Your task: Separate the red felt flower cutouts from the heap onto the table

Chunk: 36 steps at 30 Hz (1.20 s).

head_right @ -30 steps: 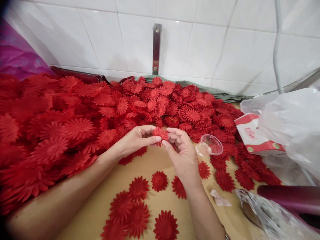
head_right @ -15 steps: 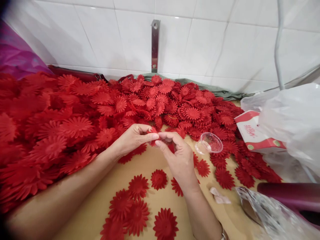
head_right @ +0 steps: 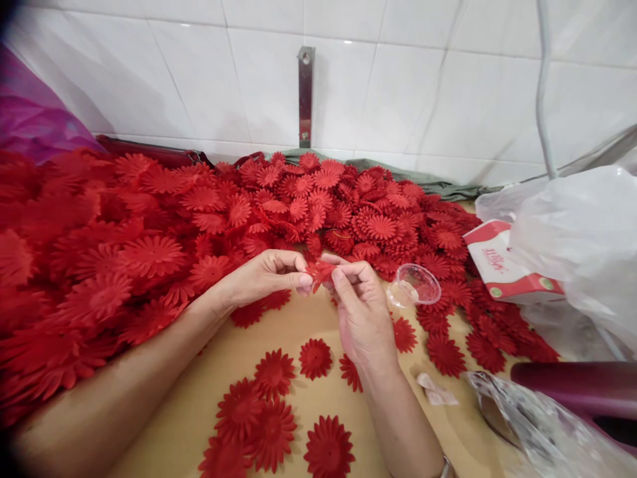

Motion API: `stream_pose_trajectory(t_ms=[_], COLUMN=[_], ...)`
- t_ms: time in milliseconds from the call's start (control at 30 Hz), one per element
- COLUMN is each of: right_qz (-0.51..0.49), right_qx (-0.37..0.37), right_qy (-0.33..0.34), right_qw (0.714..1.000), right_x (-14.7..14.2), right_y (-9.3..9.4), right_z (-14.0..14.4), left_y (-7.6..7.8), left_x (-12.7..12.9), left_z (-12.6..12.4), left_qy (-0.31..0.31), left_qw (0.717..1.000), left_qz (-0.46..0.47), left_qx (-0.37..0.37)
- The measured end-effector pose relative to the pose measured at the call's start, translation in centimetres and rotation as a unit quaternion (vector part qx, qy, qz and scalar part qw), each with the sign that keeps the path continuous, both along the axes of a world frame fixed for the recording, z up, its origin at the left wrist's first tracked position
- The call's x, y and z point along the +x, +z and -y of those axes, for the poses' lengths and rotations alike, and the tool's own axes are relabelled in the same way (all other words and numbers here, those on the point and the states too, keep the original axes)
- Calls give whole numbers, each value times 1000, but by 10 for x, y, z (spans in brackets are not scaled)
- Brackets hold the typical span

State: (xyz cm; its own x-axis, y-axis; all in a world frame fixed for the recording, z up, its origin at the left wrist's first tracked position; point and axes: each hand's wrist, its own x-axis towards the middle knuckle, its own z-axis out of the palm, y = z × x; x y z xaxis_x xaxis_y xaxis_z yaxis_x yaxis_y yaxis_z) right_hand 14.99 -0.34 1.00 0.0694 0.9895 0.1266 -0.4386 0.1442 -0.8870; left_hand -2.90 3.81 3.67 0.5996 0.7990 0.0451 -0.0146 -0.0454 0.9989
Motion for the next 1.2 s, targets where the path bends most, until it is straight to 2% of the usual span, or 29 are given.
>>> stream_pose_trajectory(t_ms=[167, 333, 400, 467, 533, 567, 600, 667, 767, 867, 933, 1000, 1200], right_qz=[-25, 19, 47, 82, 135, 168, 202, 261, 314, 283, 226, 189, 208], right_qx=[-8, 26, 33, 48, 78, 95, 110, 138, 165, 148, 119, 101, 107], right_qy=[-69, -88, -92, -85, -69, -61, -56, -55, -67, -67, -57, -55, -92], right_qw=[997, 996, 994, 992, 985, 979, 972, 954, 933, 945, 965, 975, 968], right_x=[5, 7, 7, 7, 7, 7, 6, 5, 3, 2, 2, 2, 2], right_y=[-1, 0, -1, -1, 0, 1, 2, 5, 7, 6, 4, 2, 4], right_z=[-4, -7, -7, -6, -4, -2, 0, 4, 8, 7, 4, 2, 3], left_y=[7, 15, 20, 30, 41, 46, 49, 51, 41, 28, 22, 19, 17], left_x=[-13, -25, -28, -29, -28, -26, -24, -19, -11, -6, -4, -3, -1], left_z=[-2, -4, -3, 1, 5, 7, 8, 9, 5, 0, -2, -2, -2], left_qy=[-44, -76, -109, -117, -76, -48, -28, -27, -27, 45, 73, 75, 24], left_qw=[999, 994, 980, 949, 919, 916, 923, 954, 987, 996, 996, 996, 998], left_qz=[-29, -83, -169, -290, -370, -372, -352, -272, -148, -65, -37, -21, -56], left_qx=[-5, -8, -1, 45, 117, 143, 153, 127, 58, 33, 38, 38, -21])
